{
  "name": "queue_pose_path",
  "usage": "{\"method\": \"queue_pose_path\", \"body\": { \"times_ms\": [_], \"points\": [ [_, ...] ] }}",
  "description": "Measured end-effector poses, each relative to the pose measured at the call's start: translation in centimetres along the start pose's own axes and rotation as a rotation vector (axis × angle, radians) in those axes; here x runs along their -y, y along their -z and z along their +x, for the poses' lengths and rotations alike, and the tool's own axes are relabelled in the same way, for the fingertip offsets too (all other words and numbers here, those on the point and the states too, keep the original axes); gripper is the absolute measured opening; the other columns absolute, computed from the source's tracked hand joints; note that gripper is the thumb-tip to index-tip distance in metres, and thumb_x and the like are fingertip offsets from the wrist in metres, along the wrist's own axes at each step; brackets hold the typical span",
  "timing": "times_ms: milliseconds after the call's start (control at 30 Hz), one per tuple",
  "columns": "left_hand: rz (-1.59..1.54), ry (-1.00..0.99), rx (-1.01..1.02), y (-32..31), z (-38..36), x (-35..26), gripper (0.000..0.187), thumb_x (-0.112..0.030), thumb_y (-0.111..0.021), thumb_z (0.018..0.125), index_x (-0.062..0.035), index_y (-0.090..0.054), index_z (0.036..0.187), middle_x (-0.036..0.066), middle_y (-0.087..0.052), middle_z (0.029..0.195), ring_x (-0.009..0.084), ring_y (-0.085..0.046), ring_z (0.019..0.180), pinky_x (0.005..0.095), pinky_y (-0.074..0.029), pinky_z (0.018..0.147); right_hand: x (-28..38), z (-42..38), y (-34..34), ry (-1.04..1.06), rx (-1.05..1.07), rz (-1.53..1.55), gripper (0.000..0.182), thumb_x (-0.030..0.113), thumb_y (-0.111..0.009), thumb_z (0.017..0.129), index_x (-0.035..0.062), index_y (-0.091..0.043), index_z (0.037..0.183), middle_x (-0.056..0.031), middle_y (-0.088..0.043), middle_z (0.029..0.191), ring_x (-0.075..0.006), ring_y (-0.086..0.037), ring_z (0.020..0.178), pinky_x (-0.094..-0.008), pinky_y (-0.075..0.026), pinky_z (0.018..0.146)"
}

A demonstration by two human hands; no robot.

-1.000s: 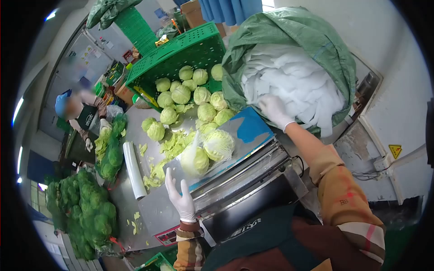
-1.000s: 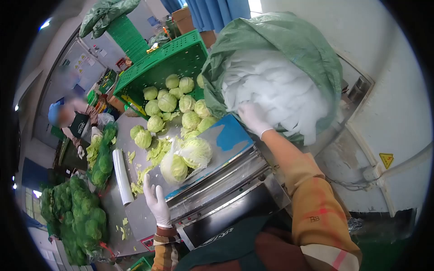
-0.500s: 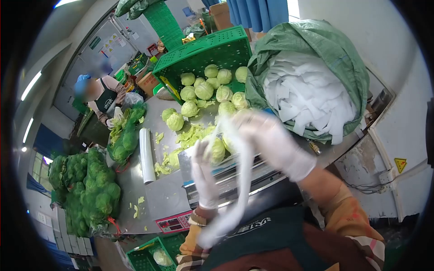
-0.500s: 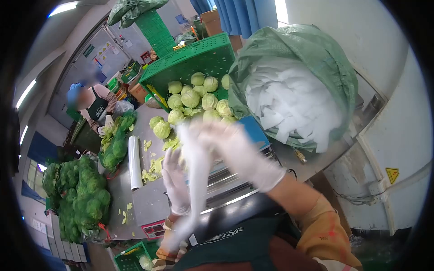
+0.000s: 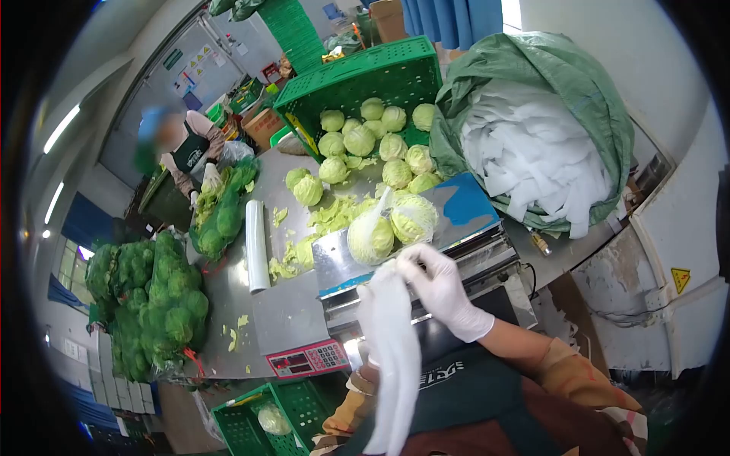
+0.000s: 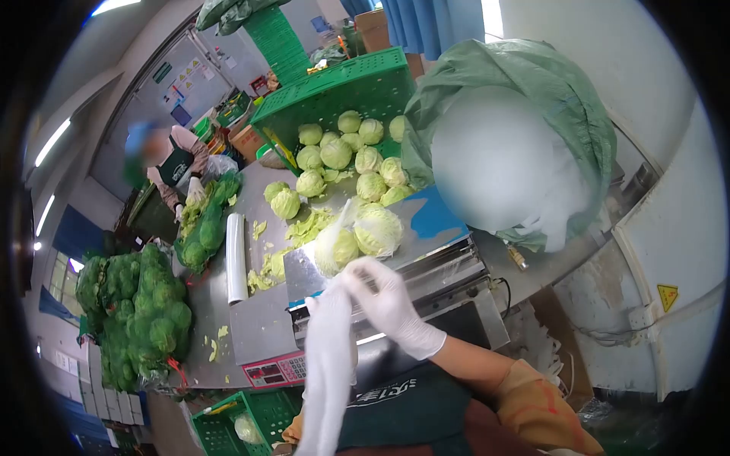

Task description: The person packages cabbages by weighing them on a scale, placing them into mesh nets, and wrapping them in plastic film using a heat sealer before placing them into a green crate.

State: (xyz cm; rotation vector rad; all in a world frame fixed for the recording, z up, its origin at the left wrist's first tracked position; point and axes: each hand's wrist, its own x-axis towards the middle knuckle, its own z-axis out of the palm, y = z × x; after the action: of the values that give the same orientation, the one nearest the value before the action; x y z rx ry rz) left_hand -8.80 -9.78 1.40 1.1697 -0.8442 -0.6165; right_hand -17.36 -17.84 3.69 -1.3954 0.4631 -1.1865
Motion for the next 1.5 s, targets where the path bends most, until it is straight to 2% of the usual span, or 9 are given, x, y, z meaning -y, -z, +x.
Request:
{"method": "queue_pose_path", "body": {
  "times_ms": [200,367,600,633,833,900,1100,1333,1500],
  "points": [
    [0.407,-0.217,0.21,2.6,0.1,-1.6,0.031,-0.011,-0.055,0.085,-0.0092,-0.061,0.116,0.019,-0.063,0.098,0.0311,-0.063,0.089,0.0388,-0.05,0.088,-0.4,0.8,0.3,-0.486,-0.277,0.705,0.018,0.021,-0.051,0.101,0.0046,-0.058,0.103,0.0011,-0.061,0.081,-0.003,-0.055,0.066,-0.0182,-0.045,0.059],
    [-0.995,0.769,0.098,7.0,1.3,-4.0,0.024,-0.028,-0.047,0.102,-0.0079,-0.059,0.097,0.009,-0.063,0.087,0.0226,-0.063,0.083,0.0398,-0.05,0.085,-2.5,-2.9,0.5,-1.015,0.531,0.593,0.028,0.028,-0.057,0.098,0.0019,-0.061,0.106,0.0049,-0.061,0.079,-0.0008,-0.05,0.058,-0.0164,-0.039,0.046],
    [-0.822,0.921,0.29,6.4,-0.3,-4.6,0.038,-0.038,-0.043,0.103,-0.0033,-0.058,0.106,0.002,-0.063,0.084,0.0113,-0.059,0.071,0.0257,-0.049,0.068,-1.7,2.3,4.2,-0.423,0.225,0.157,0.018,0.003,-0.055,0.093,-0.0022,-0.069,0.102,-0.0025,-0.071,0.089,-0.0085,-0.065,0.082,-0.0243,-0.053,0.075],
    [-0.552,1.036,-0.192,1.7,-0.5,-6.9,0.043,-0.039,-0.046,0.101,0.0008,-0.055,0.116,0.003,-0.064,0.083,0.0107,-0.057,0.065,0.0246,-0.047,0.057,-1.7,3.1,5.0,-0.431,0.196,0.18,0.018,0.007,-0.055,0.095,-0.0024,-0.068,0.103,-0.0026,-0.071,0.093,-0.0089,-0.065,0.084,-0.0248,-0.053,0.078],
    [-0.476,0.699,0.49,8.5,0.0,-4.4,0.03,-0.025,-0.054,0.097,0.0036,-0.063,0.094,0.005,-0.061,0.074,0.0088,-0.053,0.057,0.0211,-0.039,0.046,0.8,1.2,4.0,-0.742,0.006,0.737,0.021,0.012,-0.05,0.099,-0.0027,-0.064,0.106,-0.0065,-0.07,0.086,-0.0137,-0.069,0.074,-0.0247,-0.056,0.063],
    [-0.509,0.54,-0.042,10.3,-0.1,-3.4,0.029,-0.031,-0.051,0.1,-0.0045,-0.06,0.096,0.003,-0.062,0.081,0.0087,-0.056,0.062,0.0223,-0.042,0.049,1.5,0.2,5.2,-0.792,0.314,0.56,0.022,0.017,-0.049,0.1,-0.0002,-0.063,0.102,-0.0085,-0.068,0.086,-0.014,-0.066,0.058,-0.0233,-0.053,0.051],
    [-0.963,0.3,0.056,9.2,0.5,-6.0,0.046,-0.048,-0.053,0.096,-0.004,-0.058,0.11,0.013,-0.058,0.115,0.029,-0.059,0.098,0.0467,-0.047,0.086,4.0,-0.5,6.4,-0.834,0.922,-0.044,0.022,0.026,-0.063,0.093,0.0035,-0.065,0.095,0.0026,-0.057,0.066,-0.0047,-0.053,0.052,-0.0208,-0.042,0.044],
    [-0.659,0.688,0.678,4.9,-2.6,-5.5,0.019,-0.02,-0.058,0.096,-0.0014,-0.058,0.094,0.004,-0.055,0.076,0.0133,-0.054,0.067,0.0288,-0.045,0.062,0.5,3.9,13.8,-0.361,-0.111,0.203,0.023,0.015,-0.048,0.1,-0.0019,-0.063,0.098,-0.006,-0.066,0.081,-0.0126,-0.065,0.067,-0.0271,-0.051,0.05],
    [-0.153,0.705,0.112,5.4,0.0,-2.9,0.014,-0.013,-0.066,0.091,-0.0033,-0.061,0.082,-0.003,-0.059,0.072,0.0055,-0.052,0.061,0.0214,-0.041,0.054,1.3,3.3,14.6,-0.511,0.039,0.399,0.026,0.02,-0.045,0.102,-0.0026,-0.058,0.101,-0.0145,-0.068,0.091,-0.0205,-0.068,0.07,-0.0302,-0.057,0.061]
  ]
}}
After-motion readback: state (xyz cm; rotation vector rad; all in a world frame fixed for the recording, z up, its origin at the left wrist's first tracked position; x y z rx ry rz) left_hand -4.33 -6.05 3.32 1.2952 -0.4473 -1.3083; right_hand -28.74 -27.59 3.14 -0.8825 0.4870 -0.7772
